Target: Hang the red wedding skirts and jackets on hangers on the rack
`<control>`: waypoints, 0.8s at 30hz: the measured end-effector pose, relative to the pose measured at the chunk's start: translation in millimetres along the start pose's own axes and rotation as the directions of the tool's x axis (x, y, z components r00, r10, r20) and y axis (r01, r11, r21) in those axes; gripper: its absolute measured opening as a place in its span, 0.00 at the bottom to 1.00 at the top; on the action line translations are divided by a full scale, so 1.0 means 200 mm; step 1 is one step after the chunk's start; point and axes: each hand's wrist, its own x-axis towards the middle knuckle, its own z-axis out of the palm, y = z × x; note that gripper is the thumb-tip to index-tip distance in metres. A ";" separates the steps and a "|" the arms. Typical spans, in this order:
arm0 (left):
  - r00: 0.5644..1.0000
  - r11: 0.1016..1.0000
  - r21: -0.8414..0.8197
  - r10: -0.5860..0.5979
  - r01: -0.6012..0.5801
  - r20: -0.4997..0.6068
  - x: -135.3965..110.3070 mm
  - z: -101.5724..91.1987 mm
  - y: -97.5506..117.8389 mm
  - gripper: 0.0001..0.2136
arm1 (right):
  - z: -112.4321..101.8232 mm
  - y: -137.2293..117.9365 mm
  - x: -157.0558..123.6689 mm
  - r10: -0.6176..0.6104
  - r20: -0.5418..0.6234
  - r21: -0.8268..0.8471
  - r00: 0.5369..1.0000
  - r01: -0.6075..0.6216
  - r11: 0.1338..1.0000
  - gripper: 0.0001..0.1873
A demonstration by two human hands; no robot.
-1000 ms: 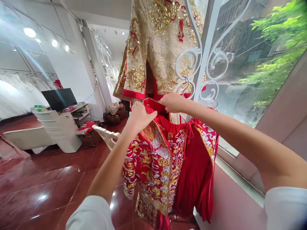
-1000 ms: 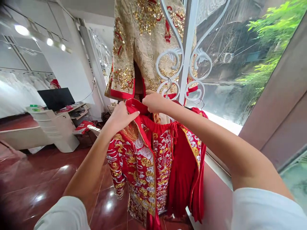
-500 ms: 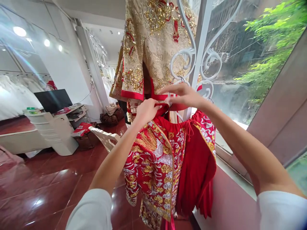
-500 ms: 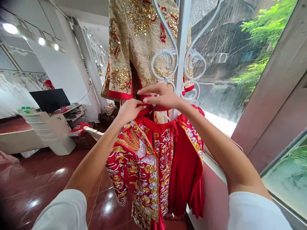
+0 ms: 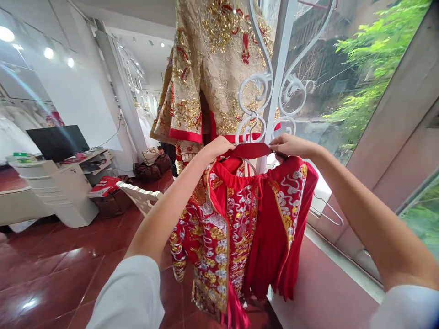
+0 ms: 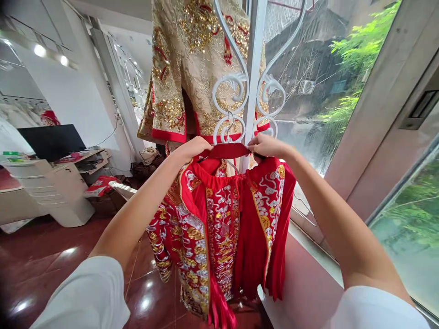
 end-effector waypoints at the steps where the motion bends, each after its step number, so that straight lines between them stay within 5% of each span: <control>1: 0.998 0.996 -0.085 -0.017 0.022 0.059 0.00 0.00 0.00 0.06 | -0.01 0.01 0.00 -0.021 0.085 0.119 0.996 0.011 0.993 0.11; 6: 0.932 0.955 -0.290 0.053 0.058 0.359 -0.02 -0.03 0.03 0.10 | -0.02 0.05 0.07 -0.129 0.452 0.454 0.883 -0.103 0.885 0.09; 9: 0.879 0.978 -0.190 0.019 0.082 0.477 -0.02 -0.02 0.05 0.12 | -0.01 0.07 0.10 -0.161 0.494 0.510 0.854 -0.135 0.850 0.14; 15: 0.928 0.974 -0.209 -0.003 0.088 0.374 -0.05 0.00 0.06 0.11 | 0.03 0.08 0.07 -0.135 0.527 0.577 0.839 -0.236 0.782 0.14; 20: 0.943 0.928 -0.343 -0.027 0.147 0.331 -0.10 0.01 0.07 0.08 | -0.01 0.01 0.06 0.112 0.558 0.360 0.822 -0.361 0.860 0.14; 24: 0.942 0.917 -0.372 -0.015 0.146 0.334 -0.09 0.02 0.06 0.13 | -0.04 -0.04 0.10 0.264 0.412 0.203 0.872 -0.370 0.907 0.15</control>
